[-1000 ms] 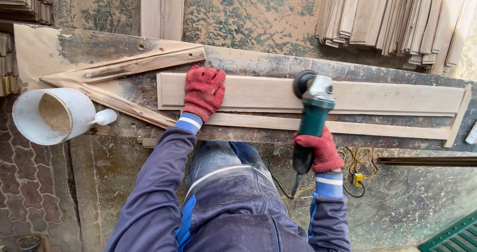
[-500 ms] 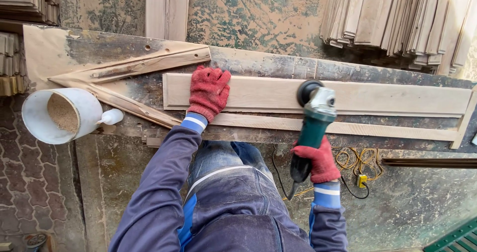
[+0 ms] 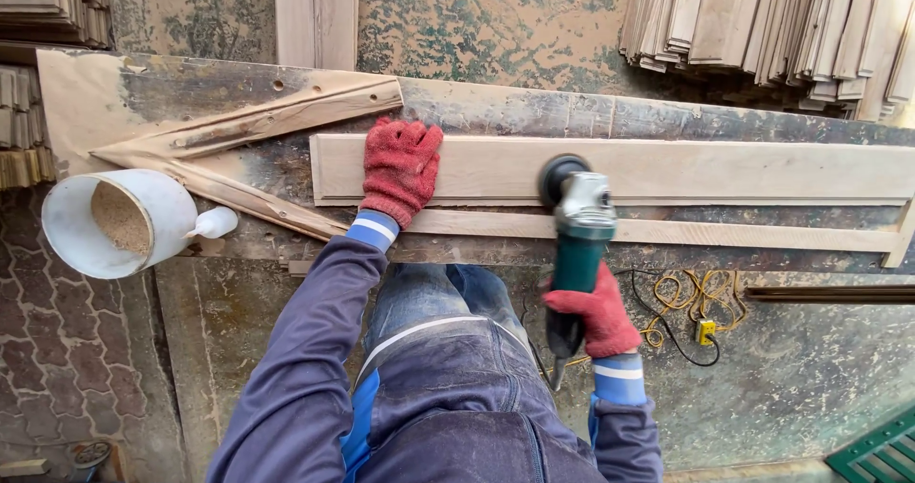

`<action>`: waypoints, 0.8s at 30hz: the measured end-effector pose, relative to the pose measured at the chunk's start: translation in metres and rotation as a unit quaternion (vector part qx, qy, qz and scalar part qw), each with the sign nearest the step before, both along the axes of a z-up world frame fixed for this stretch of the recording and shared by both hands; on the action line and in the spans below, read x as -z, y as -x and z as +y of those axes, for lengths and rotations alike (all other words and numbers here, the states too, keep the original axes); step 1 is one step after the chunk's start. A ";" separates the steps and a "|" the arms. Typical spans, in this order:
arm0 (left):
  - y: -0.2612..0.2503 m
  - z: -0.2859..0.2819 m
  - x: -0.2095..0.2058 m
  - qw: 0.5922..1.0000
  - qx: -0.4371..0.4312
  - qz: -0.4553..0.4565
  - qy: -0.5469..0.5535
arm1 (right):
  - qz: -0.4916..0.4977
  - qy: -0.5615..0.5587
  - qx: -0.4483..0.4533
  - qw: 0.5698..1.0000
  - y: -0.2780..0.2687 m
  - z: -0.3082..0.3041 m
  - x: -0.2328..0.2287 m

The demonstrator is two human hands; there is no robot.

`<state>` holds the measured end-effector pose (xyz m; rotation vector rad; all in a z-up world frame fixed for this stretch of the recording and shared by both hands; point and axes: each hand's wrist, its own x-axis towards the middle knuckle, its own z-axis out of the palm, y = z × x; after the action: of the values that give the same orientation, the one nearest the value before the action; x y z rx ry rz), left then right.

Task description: Sanding wooden planks using an electric angle grinder with a sanding disc.

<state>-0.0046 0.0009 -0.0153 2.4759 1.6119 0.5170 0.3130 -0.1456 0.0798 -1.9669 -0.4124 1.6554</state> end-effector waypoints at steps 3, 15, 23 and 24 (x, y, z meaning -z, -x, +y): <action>-0.001 -0.001 0.008 1.000 -0.001 -0.002 -0.009 | -0.029 -0.032 0.049 0.998 -0.034 0.005 -0.005; -0.003 -0.002 0.001 1.000 -0.001 0.021 -0.005 | -0.003 -0.029 -0.036 0.999 0.029 0.011 0.005; -0.003 0.000 -0.007 1.000 0.000 0.014 0.000 | -0.005 0.001 -0.053 0.999 0.035 0.019 -0.002; -0.003 0.000 -0.005 1.000 -0.003 0.013 0.001 | -0.006 0.002 -0.056 0.998 0.024 0.020 -0.004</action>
<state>-0.0016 0.0013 -0.0098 2.4868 1.6303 0.4848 0.2887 -0.1259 0.0842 -1.9897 -0.5336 1.7148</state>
